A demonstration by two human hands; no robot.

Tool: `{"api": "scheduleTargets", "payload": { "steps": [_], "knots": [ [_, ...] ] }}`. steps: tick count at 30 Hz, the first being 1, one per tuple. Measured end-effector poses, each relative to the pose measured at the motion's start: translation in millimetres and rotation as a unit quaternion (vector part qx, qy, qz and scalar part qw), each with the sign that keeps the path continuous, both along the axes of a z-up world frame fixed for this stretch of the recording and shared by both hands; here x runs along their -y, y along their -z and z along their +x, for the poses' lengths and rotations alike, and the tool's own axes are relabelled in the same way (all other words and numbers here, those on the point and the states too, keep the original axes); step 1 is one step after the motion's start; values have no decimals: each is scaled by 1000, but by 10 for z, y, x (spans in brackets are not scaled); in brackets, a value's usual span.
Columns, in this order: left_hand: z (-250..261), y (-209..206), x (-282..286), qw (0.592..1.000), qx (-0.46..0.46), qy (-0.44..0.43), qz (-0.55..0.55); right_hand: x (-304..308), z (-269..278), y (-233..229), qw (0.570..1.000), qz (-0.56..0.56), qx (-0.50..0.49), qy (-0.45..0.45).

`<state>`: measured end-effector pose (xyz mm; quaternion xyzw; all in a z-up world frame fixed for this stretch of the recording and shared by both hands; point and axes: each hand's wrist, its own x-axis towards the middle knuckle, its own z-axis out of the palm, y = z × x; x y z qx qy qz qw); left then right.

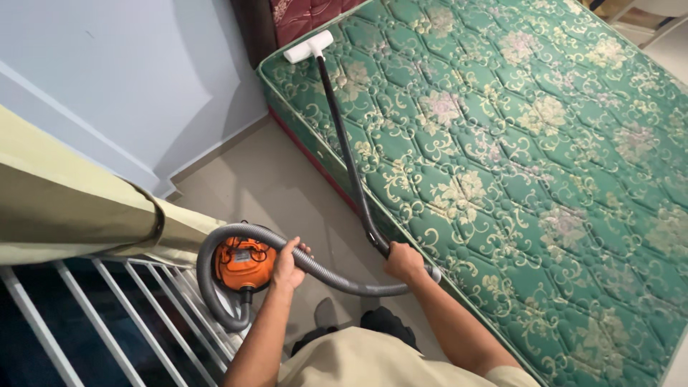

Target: The person vacuums a green patterned mattress by moving a vacuum nozzle across its surface and edges while moving the vacuum canister along the floor.

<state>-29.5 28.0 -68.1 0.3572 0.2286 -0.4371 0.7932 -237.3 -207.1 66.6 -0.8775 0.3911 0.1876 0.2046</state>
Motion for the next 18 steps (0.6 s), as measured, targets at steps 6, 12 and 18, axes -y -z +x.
{"api": "scheduleTargets", "payload": {
  "steps": [6, 12, 18],
  "knots": [
    [32, -6, 6, 1000, -22, -9, 3, 75, -142, 36, 1000, 0, -18, 15],
    [56, 1, 30, 1000, -16, -2, 5, -18, -424, 140, 999, 12, -19, 35],
    [-147, 8, 27, 1000, -7, 10, 14, 80, -290, 45, 1000, 5, 4, 18]
  ]
}}
